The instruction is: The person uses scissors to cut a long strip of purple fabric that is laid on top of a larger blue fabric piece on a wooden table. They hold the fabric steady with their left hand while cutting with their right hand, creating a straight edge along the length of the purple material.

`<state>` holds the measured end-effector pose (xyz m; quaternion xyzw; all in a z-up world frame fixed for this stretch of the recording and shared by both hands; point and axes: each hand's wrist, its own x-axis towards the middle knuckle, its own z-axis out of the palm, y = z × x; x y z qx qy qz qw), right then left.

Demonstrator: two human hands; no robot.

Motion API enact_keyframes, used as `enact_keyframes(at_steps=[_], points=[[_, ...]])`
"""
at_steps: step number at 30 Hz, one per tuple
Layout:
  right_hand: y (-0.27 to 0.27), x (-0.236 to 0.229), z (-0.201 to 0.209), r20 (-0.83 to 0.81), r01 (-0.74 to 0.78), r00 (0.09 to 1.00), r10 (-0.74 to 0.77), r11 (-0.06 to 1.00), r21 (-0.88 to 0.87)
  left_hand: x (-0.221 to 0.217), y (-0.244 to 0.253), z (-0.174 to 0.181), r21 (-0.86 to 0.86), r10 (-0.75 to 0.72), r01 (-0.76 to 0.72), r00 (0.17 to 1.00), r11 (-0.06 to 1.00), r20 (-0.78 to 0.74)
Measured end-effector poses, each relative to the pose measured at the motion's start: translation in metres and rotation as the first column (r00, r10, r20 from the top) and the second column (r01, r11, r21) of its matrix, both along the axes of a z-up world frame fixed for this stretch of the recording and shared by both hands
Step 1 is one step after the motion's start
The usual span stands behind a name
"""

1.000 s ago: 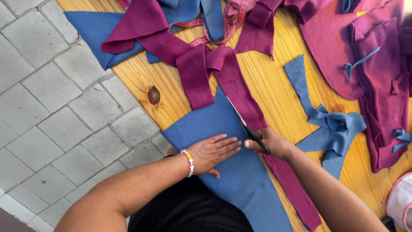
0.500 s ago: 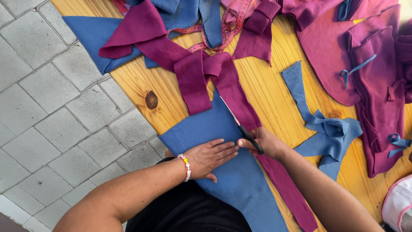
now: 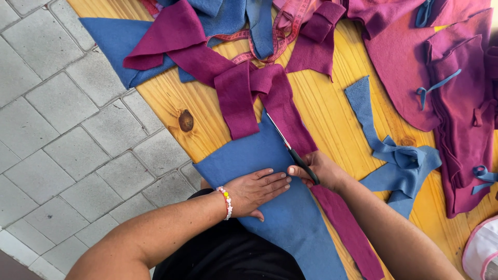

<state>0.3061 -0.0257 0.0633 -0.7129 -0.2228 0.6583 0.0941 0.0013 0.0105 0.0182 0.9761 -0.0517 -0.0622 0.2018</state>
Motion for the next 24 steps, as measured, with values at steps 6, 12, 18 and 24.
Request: enact_keyframes(at_steps=[6,12,18,24], points=[[0.015,-0.008,0.005,-0.032,0.000,0.999,0.000,1.000,0.005,0.000,0.002,0.003,0.004,-0.015,0.015,1.000,1.000,-0.016],[0.025,-0.008,0.014,0.020,-0.026,0.999,0.026,1.000,0.006,-0.001,0.008,0.012,0.004,-0.018,0.018,0.999,1.000,-0.033],[0.035,-0.017,0.016,-0.016,-0.010,1.000,0.010,1.000,-0.015,-0.001,0.006,0.008,-0.003,-0.013,0.013,1.000,1.000,-0.024],[0.041,-0.017,0.018,0.024,-0.012,1.000,0.011,1.000,0.019,0.000,0.006,0.007,0.000,-0.018,0.018,1.000,1.000,-0.020]])
